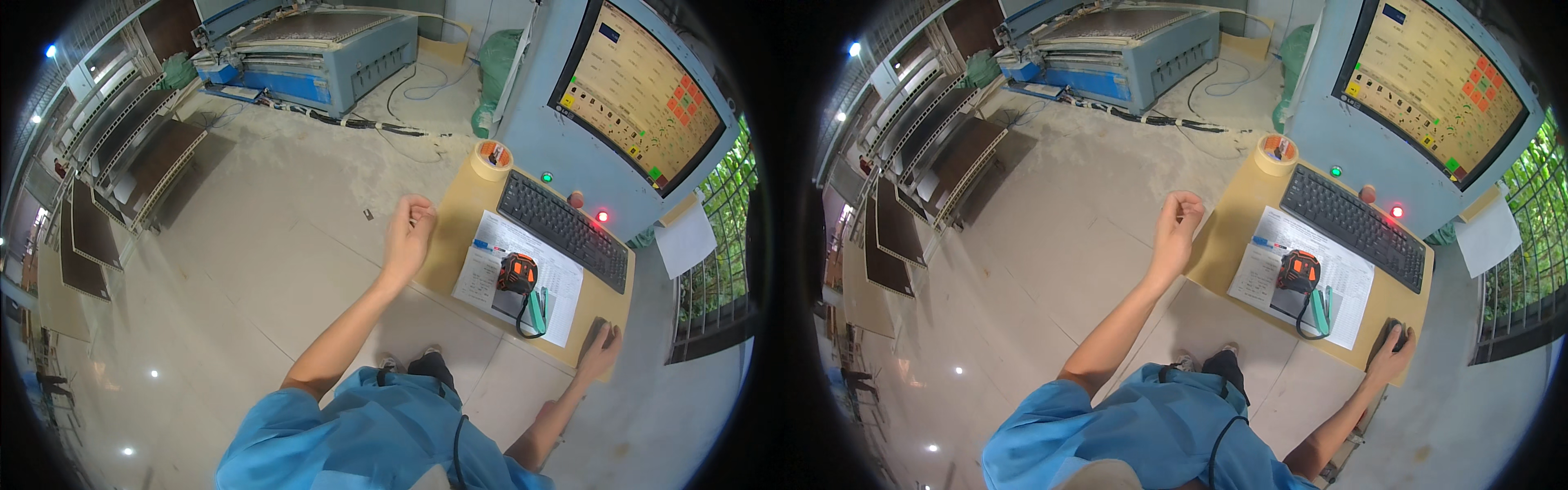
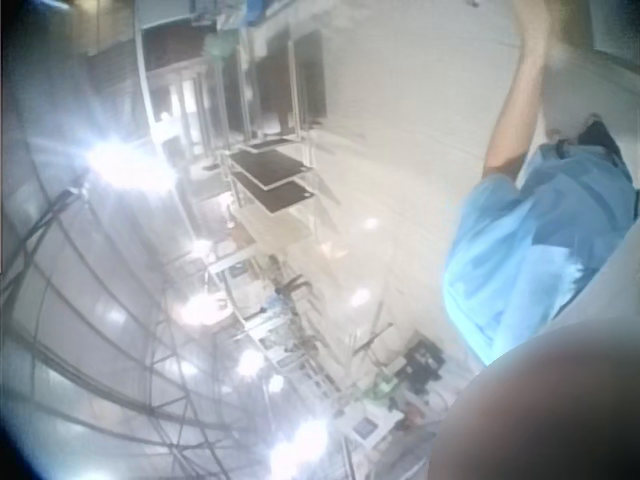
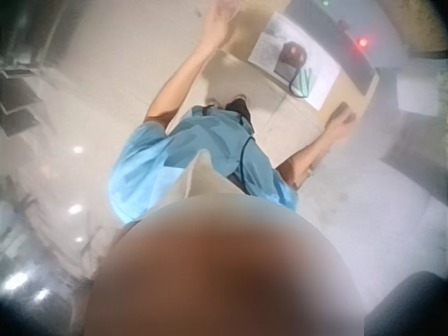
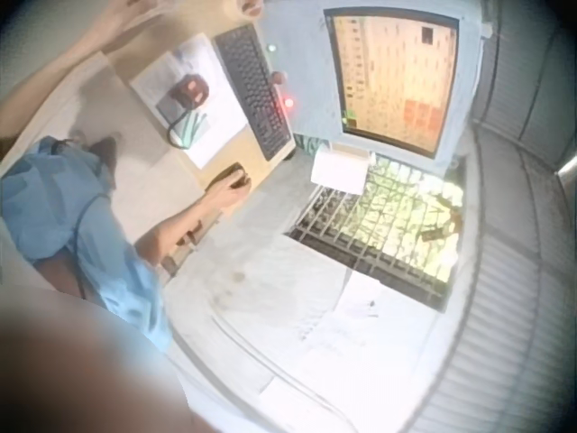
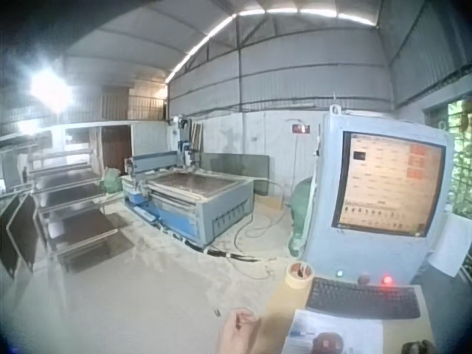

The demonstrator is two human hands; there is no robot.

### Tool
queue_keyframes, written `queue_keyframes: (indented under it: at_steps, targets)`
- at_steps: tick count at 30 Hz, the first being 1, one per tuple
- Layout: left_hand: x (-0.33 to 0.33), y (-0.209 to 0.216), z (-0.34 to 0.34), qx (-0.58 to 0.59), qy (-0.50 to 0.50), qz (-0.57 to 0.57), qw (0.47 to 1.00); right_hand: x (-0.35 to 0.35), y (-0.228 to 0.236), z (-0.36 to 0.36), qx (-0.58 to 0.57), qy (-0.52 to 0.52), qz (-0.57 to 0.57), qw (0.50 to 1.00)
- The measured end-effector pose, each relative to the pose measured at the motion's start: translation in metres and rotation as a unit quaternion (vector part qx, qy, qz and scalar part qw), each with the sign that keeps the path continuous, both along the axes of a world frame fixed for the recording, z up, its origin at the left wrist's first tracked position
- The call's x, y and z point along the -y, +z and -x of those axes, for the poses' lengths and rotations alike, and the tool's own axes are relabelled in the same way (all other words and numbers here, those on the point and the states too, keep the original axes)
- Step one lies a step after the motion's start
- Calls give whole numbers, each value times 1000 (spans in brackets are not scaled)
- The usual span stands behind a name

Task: The person operates a computer mouse, then uses a tape measure to measure a wooden panel on a machine. They return to the desk, write on a paper, tear off a strip, and stick it onto the panel. Finally, they pick up a long metal frame from the floor.

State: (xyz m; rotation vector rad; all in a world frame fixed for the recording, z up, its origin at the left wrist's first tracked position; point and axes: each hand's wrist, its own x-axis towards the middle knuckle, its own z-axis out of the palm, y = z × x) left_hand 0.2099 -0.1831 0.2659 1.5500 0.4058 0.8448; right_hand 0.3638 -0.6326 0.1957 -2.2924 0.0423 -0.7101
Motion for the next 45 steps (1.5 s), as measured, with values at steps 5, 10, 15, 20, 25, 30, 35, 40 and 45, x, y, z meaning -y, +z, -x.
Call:
queue_keyframes:
  at_steps: [5, 10, 15, 20, 25, 30, 35, 40, 45]
  targets:
    - [-18, -51, -16, -226, 93, -189, 951, -6, 6, 1, -9, -11, 59, 998]
    - [-12, -59, -20, -330, -46, -157, 930, -2, 5, 1, -9, 24, 69, 997]
    - [-16, -47, -20, -377, -93, -172, 906, -2, 2, 0, -7, 24, 73, 997]
    - [-19, -50, -18, -403, -107, -182, 890, -4, 4, 0, -12, 17, 79, 997]
    - [-23, -56, -17, -385, -111, -200, 894, -3, 4, 0, 1, 35, 79, 996]
    - [-24, -57, -17, -388, -126, -191, 893, -1, 3, 0, -3, 39, 73, 997]
    - [-20, -57, -15, -350, -108, -141, 920, 2, 0, -1, 17, 58, 73, 995]
    - [-19, -60, -14, -343, -92, -105, 929, 4, -3, -3, 14, 62, 72, 995]
    - [-21, -64, -15, -354, -90, -116, 924, 3, -1, -2, 16, 65, 66, 996]
